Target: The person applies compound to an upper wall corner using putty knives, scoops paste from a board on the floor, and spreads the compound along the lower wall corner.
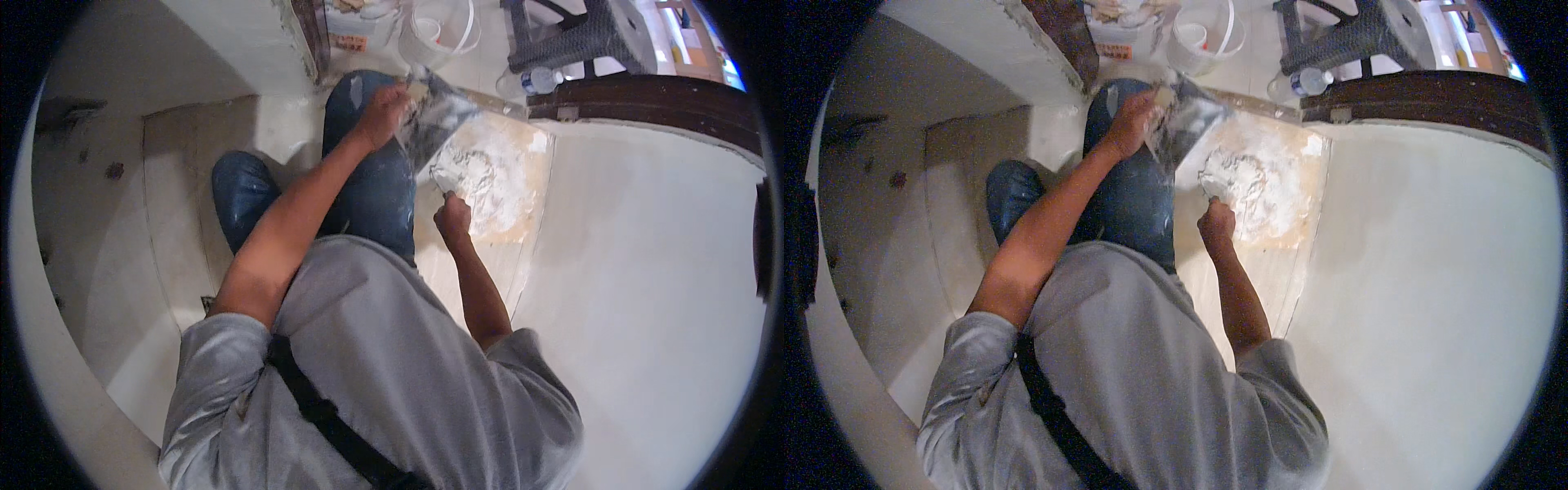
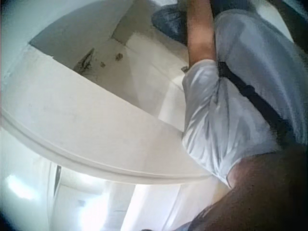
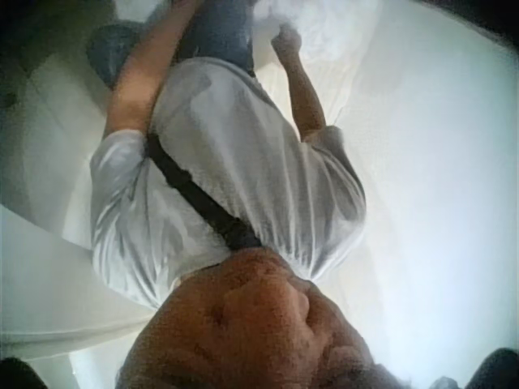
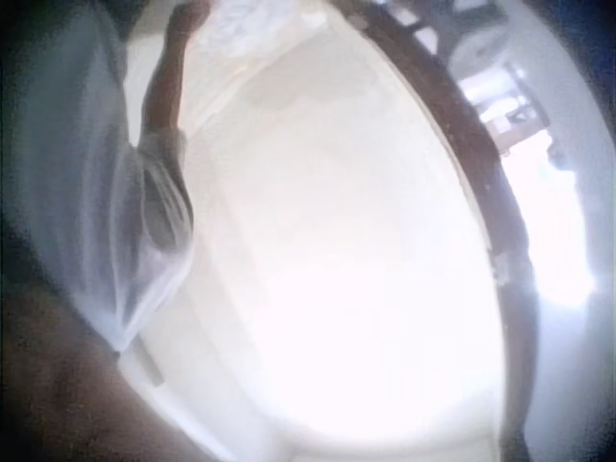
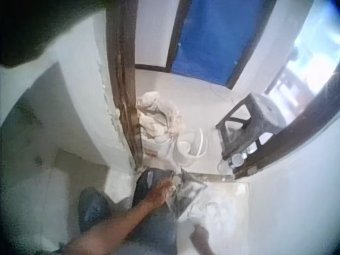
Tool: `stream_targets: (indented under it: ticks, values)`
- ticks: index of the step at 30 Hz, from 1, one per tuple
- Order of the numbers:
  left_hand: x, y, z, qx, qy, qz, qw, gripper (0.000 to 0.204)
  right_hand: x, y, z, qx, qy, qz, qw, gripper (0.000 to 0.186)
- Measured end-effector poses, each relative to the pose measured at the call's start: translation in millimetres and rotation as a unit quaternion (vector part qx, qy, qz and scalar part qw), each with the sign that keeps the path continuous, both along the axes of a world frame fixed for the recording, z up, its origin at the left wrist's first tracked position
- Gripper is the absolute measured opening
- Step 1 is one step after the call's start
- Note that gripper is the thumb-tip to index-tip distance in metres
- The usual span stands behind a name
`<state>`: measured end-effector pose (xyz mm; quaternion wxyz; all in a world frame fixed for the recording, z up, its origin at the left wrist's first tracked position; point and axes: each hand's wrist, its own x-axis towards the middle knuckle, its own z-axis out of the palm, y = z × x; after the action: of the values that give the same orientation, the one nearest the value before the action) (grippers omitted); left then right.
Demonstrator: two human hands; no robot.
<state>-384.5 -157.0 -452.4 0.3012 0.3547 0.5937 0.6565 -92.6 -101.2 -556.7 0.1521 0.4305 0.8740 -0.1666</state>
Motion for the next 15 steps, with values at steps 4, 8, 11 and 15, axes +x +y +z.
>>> stream_targets:
  ticks: [4, 8, 11, 15]
  values:
    - [-5.0, 10.1, 7.2, 0.024, 0.033, 0.054, 0.998, 0.023, 1.8, -8.8, -11.4, 0.019, 0.021, 0.019, 0.999, 0.021]
    - [-8.1, 1.2, -3.9, 0.002, 0.078, 0.011, 0.997, 0.022, 0.0, -3.7, 8.9, -0.007, 0.034, -0.011, 0.999, 0.022]
    - [-17.5, 9.3, -17.5, 0.083, 0.367, 0.157, 0.913, 0.022, 10.2, -9.8, 10.5, -0.004, 0.018, -0.007, 1.000, 0.023]
    - [-6.5, 5.2, 3.9, 0.040, 0.049, 0.027, 0.998, 0.021, 7.7, 13.2, 4.8, 0.004, 0.023, -0.022, 0.999, 0.028]
